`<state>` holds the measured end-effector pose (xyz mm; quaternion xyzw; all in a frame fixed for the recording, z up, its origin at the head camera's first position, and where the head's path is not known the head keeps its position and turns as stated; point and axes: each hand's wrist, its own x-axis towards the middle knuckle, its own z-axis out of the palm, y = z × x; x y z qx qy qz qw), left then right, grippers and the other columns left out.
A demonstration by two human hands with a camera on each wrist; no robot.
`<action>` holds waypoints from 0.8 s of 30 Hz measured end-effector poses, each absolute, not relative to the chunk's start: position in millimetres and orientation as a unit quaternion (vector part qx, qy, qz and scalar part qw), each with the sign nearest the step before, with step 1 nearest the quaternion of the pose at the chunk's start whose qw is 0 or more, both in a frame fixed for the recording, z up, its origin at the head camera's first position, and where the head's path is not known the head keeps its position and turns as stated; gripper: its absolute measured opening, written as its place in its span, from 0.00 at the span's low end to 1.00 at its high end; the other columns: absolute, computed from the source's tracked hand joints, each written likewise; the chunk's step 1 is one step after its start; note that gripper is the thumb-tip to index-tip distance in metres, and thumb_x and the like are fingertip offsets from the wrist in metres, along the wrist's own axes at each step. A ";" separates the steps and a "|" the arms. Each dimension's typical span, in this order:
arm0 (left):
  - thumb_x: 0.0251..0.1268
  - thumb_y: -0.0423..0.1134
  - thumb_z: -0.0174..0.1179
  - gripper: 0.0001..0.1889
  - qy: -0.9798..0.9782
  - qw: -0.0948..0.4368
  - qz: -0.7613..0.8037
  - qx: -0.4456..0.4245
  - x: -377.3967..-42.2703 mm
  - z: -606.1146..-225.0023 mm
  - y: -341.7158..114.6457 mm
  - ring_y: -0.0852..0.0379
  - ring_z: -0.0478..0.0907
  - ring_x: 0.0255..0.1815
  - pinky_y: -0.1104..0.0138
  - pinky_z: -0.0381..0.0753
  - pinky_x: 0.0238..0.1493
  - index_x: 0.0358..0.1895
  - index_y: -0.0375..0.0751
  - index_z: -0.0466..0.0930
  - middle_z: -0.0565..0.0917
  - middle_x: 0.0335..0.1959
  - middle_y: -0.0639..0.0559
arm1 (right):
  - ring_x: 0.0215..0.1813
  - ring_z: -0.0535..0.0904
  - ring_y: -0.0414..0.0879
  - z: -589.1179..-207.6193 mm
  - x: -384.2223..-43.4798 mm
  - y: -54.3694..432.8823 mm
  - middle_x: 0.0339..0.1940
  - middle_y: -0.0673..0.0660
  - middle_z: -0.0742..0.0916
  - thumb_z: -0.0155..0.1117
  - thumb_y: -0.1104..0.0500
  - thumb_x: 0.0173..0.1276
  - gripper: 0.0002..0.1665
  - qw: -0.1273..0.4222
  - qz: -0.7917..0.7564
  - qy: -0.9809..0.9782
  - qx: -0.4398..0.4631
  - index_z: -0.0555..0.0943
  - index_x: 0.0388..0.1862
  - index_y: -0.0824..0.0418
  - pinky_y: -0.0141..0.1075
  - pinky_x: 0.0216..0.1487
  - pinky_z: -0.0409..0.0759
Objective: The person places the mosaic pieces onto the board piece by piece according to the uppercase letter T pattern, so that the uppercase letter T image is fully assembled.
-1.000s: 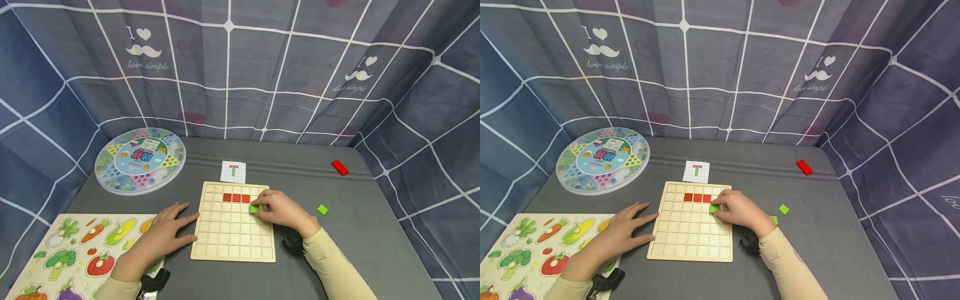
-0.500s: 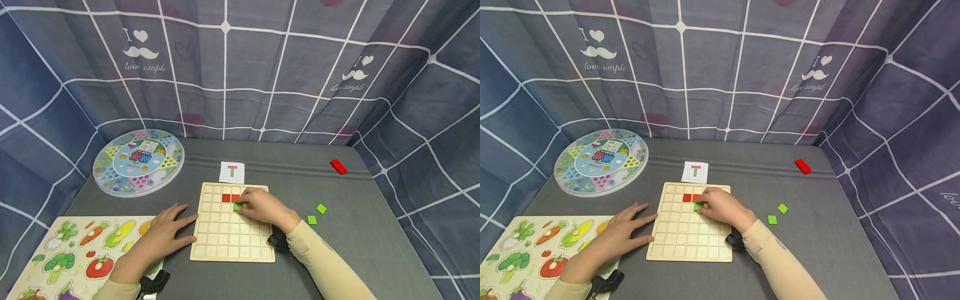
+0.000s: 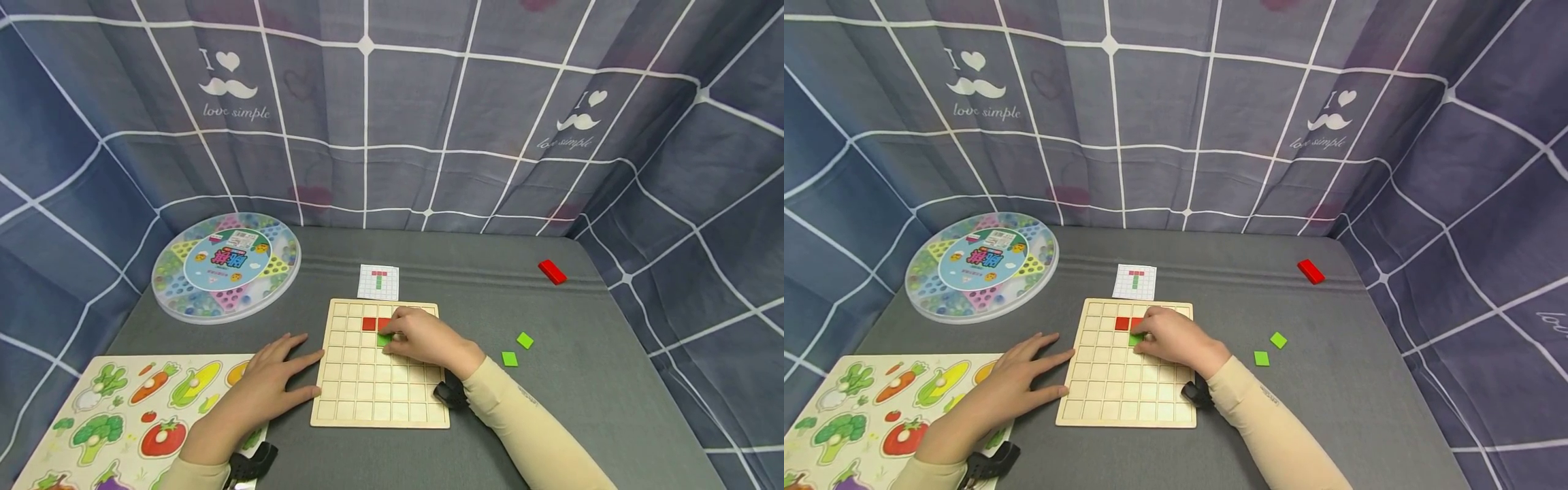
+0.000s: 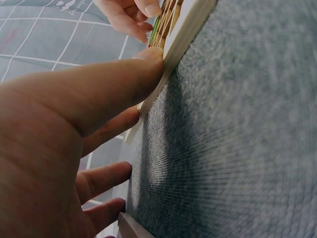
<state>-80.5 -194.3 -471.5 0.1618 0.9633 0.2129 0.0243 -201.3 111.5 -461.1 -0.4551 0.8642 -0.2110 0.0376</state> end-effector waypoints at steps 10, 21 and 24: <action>0.58 0.60 0.68 0.33 0.964 0.028 0.213 0.158 -80.6 -470.5 -192.4 0.33 0.56 0.73 0.35 0.55 0.65 0.68 0.57 0.76 0.66 0.72 0.42 | 0.41 0.79 0.41 -451.9 -198.2 136.4 0.43 0.49 0.85 0.73 0.54 0.63 0.17 0.030 -0.235 0.874 -0.425 0.88 0.49 0.57 0.31 0.41 0.77; 0.58 0.60 0.68 0.33 0.964 0.022 0.210 0.160 -79.5 -471.0 -193.0 0.34 0.57 0.73 0.36 0.57 0.65 0.68 0.58 0.76 0.66 0.72 0.43 | 0.35 0.77 0.41 -444.4 -191.3 186.4 0.43 0.50 0.84 0.74 0.52 0.63 0.20 0.016 -0.236 0.907 -0.349 0.86 0.53 0.56 0.34 0.35 0.76; 0.58 0.60 0.68 0.33 0.965 0.020 0.210 0.159 -79.3 -470.0 -192.7 0.34 0.57 0.73 0.36 0.57 0.65 0.67 0.58 0.77 0.66 0.72 0.43 | 0.34 0.75 0.39 -443.4 -189.7 201.8 0.43 0.50 0.84 0.75 0.52 0.62 0.21 0.003 -0.238 0.913 -0.331 0.86 0.54 0.56 0.33 0.33 0.75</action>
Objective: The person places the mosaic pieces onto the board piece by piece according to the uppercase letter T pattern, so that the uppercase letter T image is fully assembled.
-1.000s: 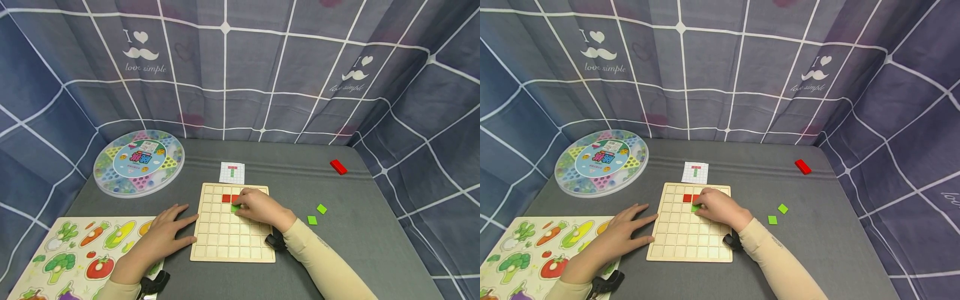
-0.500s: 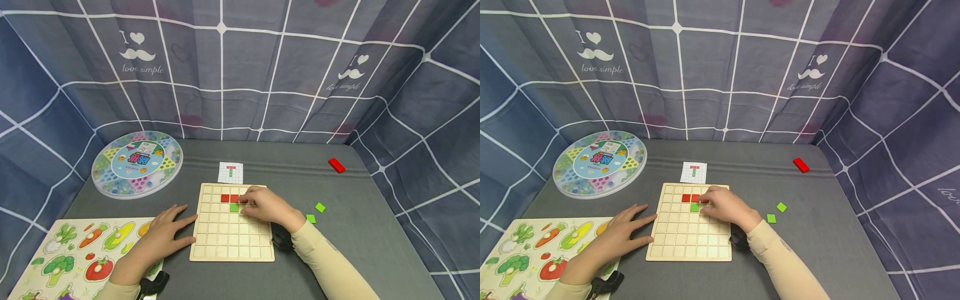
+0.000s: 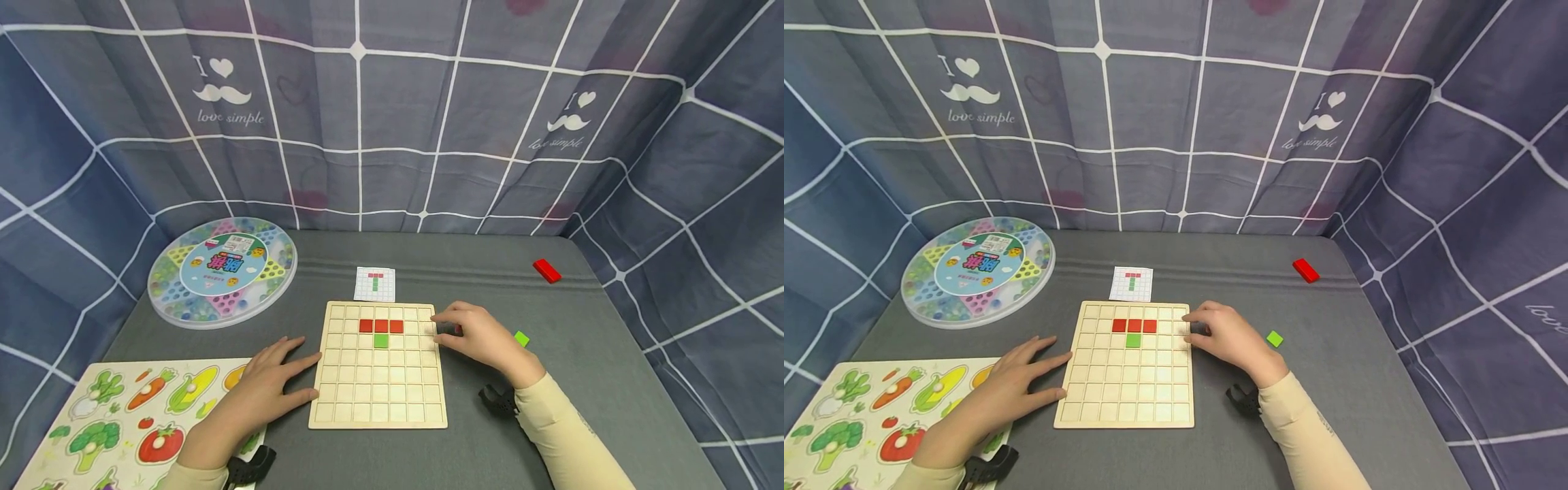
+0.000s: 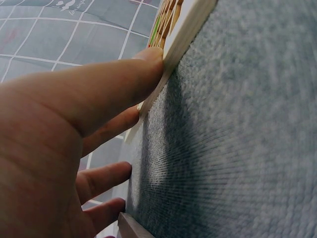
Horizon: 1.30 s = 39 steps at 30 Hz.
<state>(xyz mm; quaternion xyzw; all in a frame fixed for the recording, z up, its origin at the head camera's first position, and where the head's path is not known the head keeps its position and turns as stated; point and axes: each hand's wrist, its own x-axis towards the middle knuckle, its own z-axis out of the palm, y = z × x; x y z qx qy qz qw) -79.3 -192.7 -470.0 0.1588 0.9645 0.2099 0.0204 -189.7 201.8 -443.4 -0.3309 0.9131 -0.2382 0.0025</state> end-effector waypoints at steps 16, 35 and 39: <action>0.59 0.62 0.67 0.32 0.962 0.009 0.217 0.166 -78.2 -470.7 -193.9 0.34 0.58 0.73 0.36 0.57 0.64 0.67 0.58 0.77 0.67 0.72 0.43 | 0.30 0.72 0.36 -465.6 -164.0 287.0 0.38 0.47 0.84 0.78 0.53 0.59 0.21 -0.050 -0.252 0.934 -0.249 0.87 0.52 0.55 0.32 0.30 0.72; 0.59 0.62 0.66 0.33 0.962 0.012 0.217 0.164 -78.7 -470.2 -193.7 0.34 0.57 0.73 0.36 0.57 0.64 0.67 0.58 0.77 0.67 0.72 0.44 | 0.30 0.72 0.36 -478.9 -144.4 325.8 0.36 0.47 0.82 0.80 0.57 0.55 0.24 -0.053 -0.239 0.946 -0.211 0.87 0.52 0.57 0.32 0.30 0.71; 0.59 0.62 0.67 0.32 0.962 0.013 0.218 0.163 -78.7 -470.7 -193.6 0.34 0.57 0.73 0.36 0.56 0.65 0.67 0.58 0.77 0.66 0.72 0.44 | 0.31 0.73 0.36 -478.9 -143.8 324.8 0.37 0.48 0.82 0.80 0.58 0.55 0.23 -0.052 -0.239 0.947 -0.210 0.87 0.51 0.57 0.33 0.31 0.71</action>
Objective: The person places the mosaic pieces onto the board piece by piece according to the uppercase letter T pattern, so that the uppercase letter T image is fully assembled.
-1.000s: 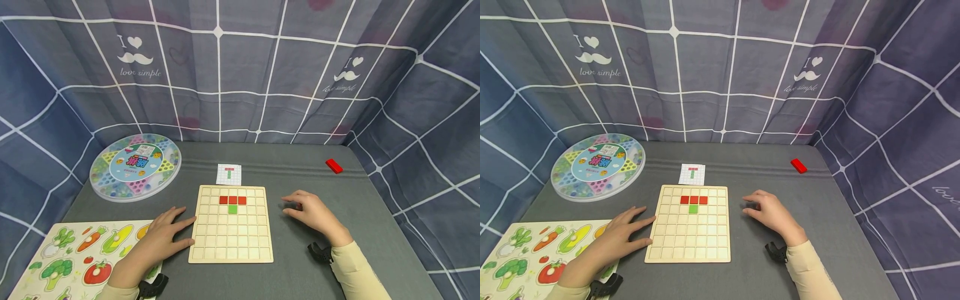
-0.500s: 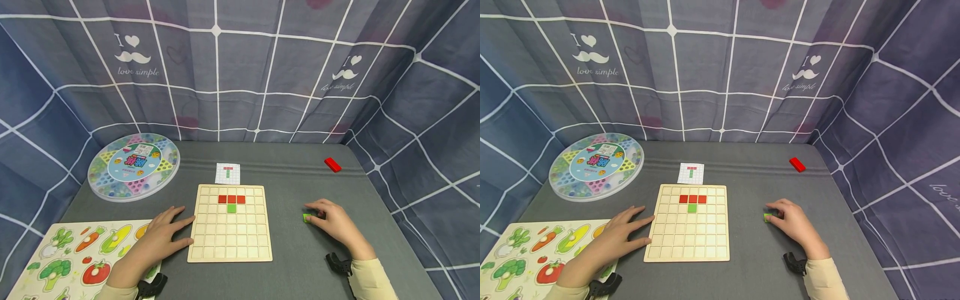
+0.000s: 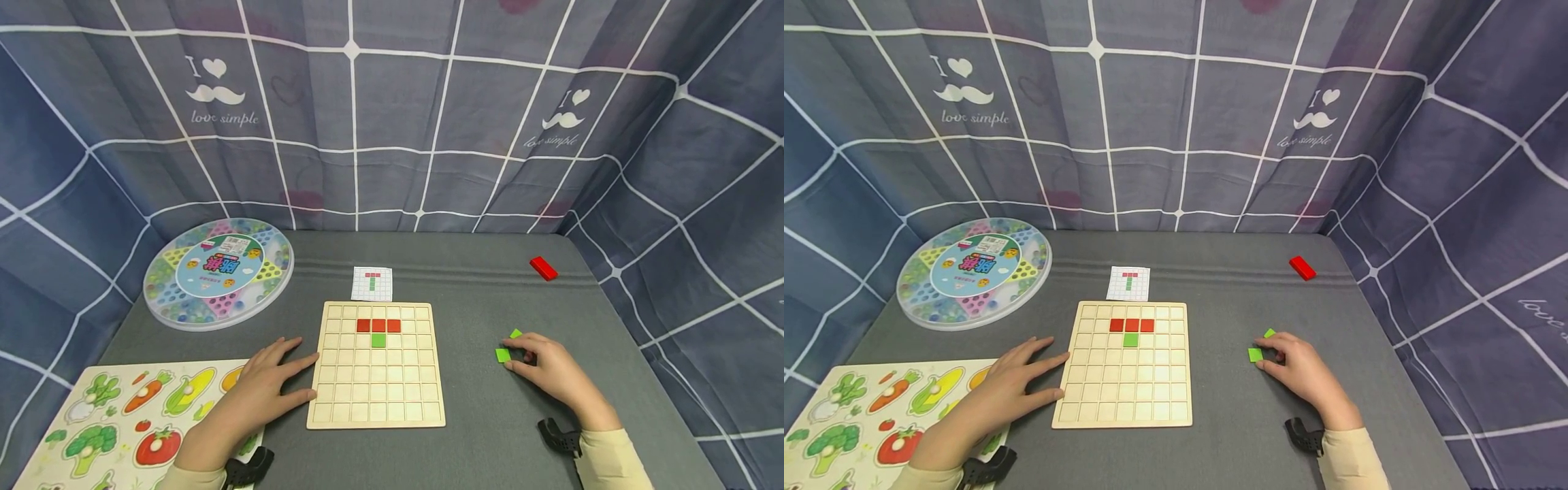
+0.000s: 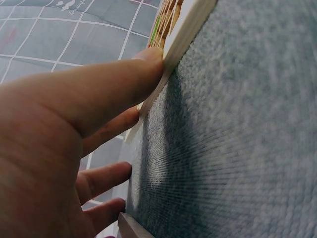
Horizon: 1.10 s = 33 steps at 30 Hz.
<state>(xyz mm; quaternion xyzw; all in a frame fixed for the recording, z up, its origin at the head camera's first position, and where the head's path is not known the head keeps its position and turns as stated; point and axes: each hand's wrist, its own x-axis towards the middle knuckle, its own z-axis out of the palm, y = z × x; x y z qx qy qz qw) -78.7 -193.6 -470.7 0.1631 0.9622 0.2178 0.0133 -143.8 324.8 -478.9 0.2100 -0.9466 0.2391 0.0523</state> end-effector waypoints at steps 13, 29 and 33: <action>0.58 0.61 0.68 0.33 0.962 0.015 0.219 0.164 -79.1 -470.5 -193.6 0.34 0.57 0.73 0.36 0.56 0.65 0.67 0.58 0.77 0.66 0.72 0.44 | 0.32 0.74 0.34 -478.4 -144.6 323.1 0.40 0.47 0.84 0.80 0.62 0.54 0.22 0.063 0.250 -0.937 0.236 0.88 0.49 0.55 0.32 0.32 0.74; 0.58 0.63 0.66 0.33 0.964 0.018 0.212 0.159 -79.9 -471.4 -192.9 0.34 0.57 0.73 0.35 0.57 0.64 0.67 0.58 0.77 0.67 0.72 0.44 | 0.30 0.73 0.35 -482.0 -146.1 324.0 0.34 0.45 0.82 0.79 0.60 0.55 0.18 0.064 0.246 -0.938 0.234 0.89 0.47 0.57 0.31 0.29 0.72; 0.58 0.63 0.66 0.33 0.965 0.021 0.210 0.157 -79.9 -470.9 -192.6 0.34 0.57 0.73 0.35 0.57 0.64 0.67 0.59 0.77 0.66 0.72 0.44 | 0.31 0.73 0.34 -480.5 -146.0 323.9 0.36 0.46 0.83 0.79 0.61 0.56 0.18 0.067 0.248 -0.936 0.239 0.89 0.47 0.57 0.31 0.29 0.73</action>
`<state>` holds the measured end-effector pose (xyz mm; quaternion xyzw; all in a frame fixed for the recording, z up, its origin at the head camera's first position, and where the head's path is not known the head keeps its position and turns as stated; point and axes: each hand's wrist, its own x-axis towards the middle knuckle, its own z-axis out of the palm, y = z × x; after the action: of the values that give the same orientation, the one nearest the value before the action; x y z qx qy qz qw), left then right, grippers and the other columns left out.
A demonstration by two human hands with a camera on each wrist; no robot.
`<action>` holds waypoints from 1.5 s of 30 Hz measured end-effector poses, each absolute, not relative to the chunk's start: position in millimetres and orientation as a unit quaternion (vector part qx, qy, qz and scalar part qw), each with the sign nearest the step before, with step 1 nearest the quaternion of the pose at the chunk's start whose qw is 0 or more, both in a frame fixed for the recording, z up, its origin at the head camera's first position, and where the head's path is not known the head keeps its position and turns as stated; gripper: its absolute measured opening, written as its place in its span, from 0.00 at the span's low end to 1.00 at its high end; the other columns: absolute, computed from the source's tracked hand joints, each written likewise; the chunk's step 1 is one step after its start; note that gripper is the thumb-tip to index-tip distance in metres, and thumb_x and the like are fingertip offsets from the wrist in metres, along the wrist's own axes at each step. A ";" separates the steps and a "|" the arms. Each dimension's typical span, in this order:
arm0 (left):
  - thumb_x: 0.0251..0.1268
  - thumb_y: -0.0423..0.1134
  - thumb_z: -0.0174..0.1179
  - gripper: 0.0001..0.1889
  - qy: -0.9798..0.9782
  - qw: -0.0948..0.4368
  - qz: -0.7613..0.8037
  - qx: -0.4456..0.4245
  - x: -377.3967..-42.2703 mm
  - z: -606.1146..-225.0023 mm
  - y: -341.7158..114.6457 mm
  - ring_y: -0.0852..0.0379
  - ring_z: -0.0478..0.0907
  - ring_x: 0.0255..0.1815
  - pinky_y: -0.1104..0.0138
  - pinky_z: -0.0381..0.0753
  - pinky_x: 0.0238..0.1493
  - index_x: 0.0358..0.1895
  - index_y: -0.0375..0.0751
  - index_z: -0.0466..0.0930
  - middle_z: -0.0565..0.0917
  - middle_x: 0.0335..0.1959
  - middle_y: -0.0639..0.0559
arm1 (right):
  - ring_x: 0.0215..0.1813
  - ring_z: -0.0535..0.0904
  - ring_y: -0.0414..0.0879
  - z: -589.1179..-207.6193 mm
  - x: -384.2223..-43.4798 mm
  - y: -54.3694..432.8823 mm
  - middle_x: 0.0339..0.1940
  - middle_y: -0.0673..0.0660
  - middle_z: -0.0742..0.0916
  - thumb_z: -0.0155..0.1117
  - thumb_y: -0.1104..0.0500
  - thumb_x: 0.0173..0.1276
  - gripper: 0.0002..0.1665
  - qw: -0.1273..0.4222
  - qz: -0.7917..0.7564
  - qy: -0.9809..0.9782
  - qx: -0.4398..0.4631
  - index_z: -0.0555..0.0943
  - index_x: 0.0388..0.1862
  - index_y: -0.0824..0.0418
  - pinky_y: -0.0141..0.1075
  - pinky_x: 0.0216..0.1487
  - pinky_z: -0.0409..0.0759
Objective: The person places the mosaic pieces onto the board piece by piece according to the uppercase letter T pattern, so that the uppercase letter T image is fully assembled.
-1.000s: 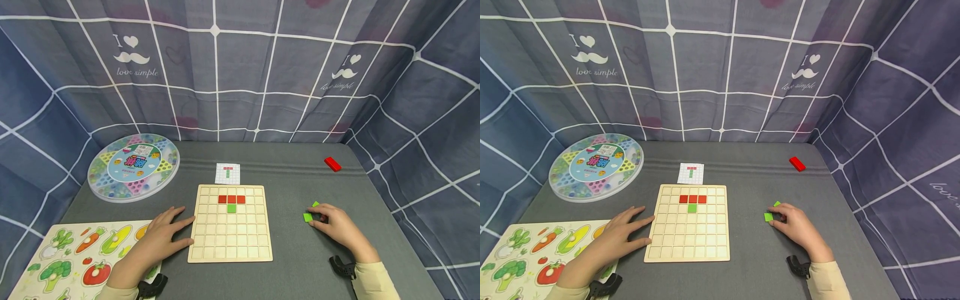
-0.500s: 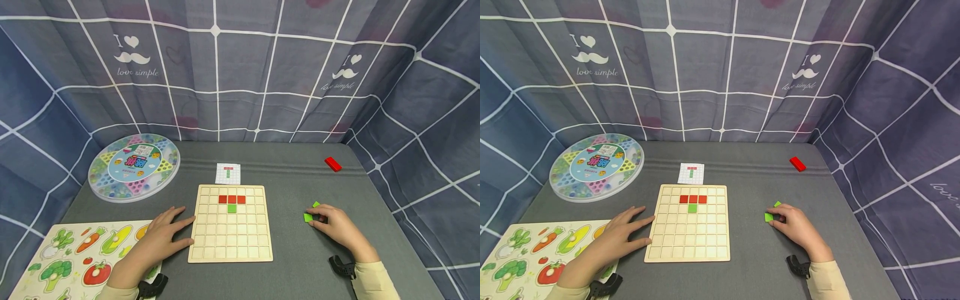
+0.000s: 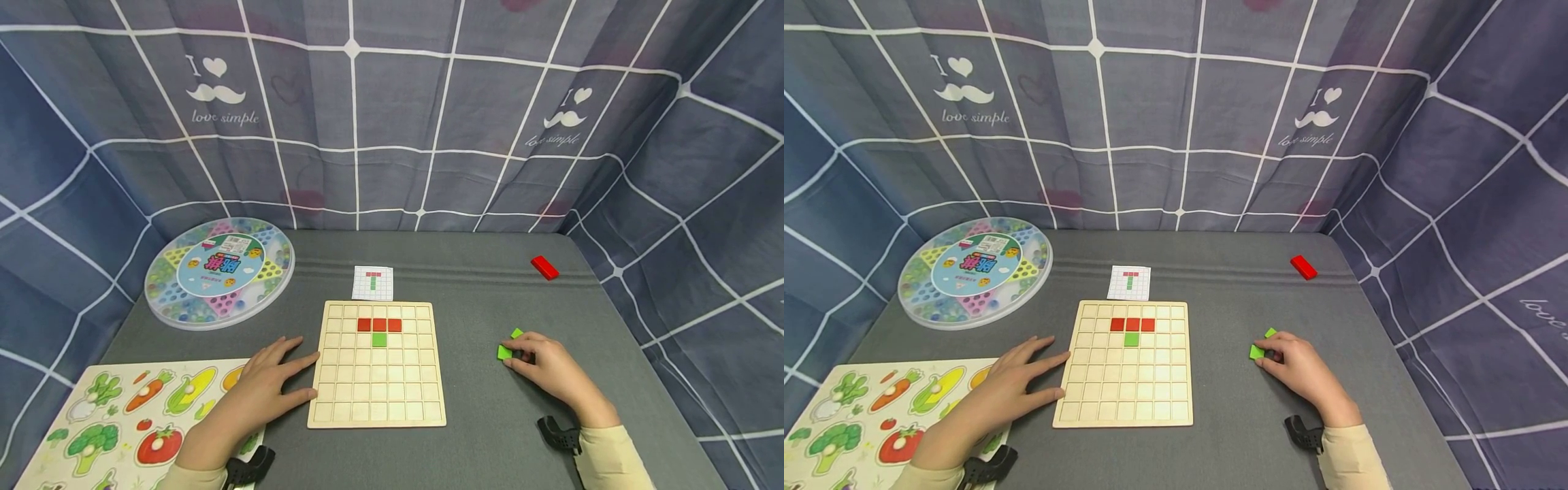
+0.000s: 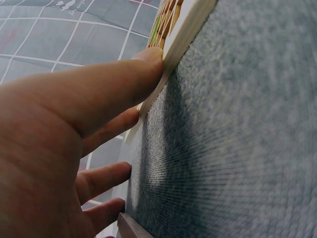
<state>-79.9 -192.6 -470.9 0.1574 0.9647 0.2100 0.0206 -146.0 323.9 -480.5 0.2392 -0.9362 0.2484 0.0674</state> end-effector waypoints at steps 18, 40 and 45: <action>0.59 0.63 0.66 0.33 0.965 0.023 0.207 0.162 -79.5 -469.5 -192.9 0.34 0.57 0.73 0.35 0.58 0.64 0.68 0.59 0.76 0.66 0.72 0.44 | 0.33 0.74 0.35 -460.8 -160.4 296.4 0.39 0.43 0.83 0.76 0.56 0.61 0.18 0.041 0.231 -0.933 0.272 0.88 0.50 0.56 0.33 0.33 0.75; 0.58 0.60 0.68 0.33 0.965 0.020 0.207 0.161 -79.2 -467.7 -191.8 0.34 0.57 0.73 0.36 0.58 0.64 0.67 0.58 0.77 0.66 0.72 0.43 | 0.39 0.79 0.37 -457.6 -176.5 169.6 0.42 0.46 0.84 0.74 0.54 0.64 0.16 -0.024 0.236 -0.878 0.417 0.88 0.50 0.56 0.30 0.40 0.78; 0.58 0.60 0.68 0.33 0.965 0.021 0.206 0.159 -79.1 -469.3 -192.1 0.34 0.57 0.73 0.36 0.58 0.64 0.67 0.58 0.77 0.66 0.72 0.43 | 0.40 0.80 0.38 -460.3 -175.0 145.9 0.42 0.47 0.85 0.73 0.54 0.64 0.15 -0.018 0.228 -0.868 0.441 0.88 0.49 0.56 0.29 0.42 0.78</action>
<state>-79.1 -192.1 -469.3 0.1595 0.9653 0.2056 0.0214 -175.0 145.9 -460.3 0.4406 -0.8680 0.2281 -0.0176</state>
